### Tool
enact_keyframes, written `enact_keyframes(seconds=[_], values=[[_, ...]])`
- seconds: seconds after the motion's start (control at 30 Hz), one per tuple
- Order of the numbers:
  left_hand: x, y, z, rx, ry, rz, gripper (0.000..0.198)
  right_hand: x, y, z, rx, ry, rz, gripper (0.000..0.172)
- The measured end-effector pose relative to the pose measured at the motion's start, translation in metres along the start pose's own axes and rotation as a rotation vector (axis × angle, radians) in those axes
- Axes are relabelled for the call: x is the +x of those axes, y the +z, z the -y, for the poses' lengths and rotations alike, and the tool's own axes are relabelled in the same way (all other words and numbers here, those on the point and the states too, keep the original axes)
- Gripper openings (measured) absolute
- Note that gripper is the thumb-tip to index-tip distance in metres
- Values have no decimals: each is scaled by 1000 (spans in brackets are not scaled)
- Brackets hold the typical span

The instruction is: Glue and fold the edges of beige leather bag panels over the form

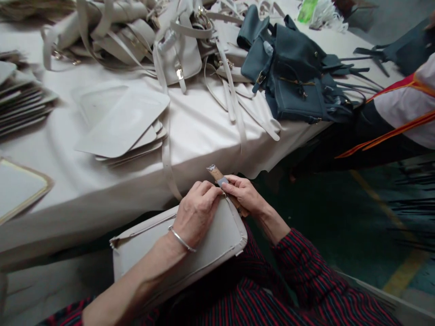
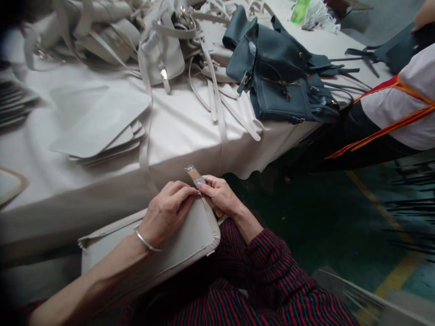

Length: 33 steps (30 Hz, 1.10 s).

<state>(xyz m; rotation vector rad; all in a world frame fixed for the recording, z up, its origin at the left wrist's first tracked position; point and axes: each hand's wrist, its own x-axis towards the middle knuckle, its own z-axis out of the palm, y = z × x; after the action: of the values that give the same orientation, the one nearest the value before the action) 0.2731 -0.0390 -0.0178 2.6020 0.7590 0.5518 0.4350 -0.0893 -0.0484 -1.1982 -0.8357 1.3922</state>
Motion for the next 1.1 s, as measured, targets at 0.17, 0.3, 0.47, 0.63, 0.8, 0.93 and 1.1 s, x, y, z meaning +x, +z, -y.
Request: enact_keyframes(seconds=[0.17, 0.3, 0.47, 0.63, 0.8, 0.93, 1.1], values=[[-17, -7, -6, 193, 149, 80, 22, -3, -1, 7, -214, -26, 139, 23], [-31, -10, -14, 326, 195, 111, 33, -7, 2, 8, -379, -80, 191, 23], [-38, -5, -18, 368, 195, 65, 39, -4, -2, 9, -514, -124, 0, 23], [-38, 0, -19, 292, 75, 53, 40, 3, 0, 8, -301, -80, -112, 26], [-33, 5, -22, 323, 50, 81, 50, -2, 8, 9, -564, -124, -95, 25], [-28, 6, -25, 374, 58, 104, 45, 1, 8, 12, -707, -170, -113, 25], [-26, -5, -31, 241, 8, 129, 40, -2, 17, 18, -1059, -218, -149, 26]])
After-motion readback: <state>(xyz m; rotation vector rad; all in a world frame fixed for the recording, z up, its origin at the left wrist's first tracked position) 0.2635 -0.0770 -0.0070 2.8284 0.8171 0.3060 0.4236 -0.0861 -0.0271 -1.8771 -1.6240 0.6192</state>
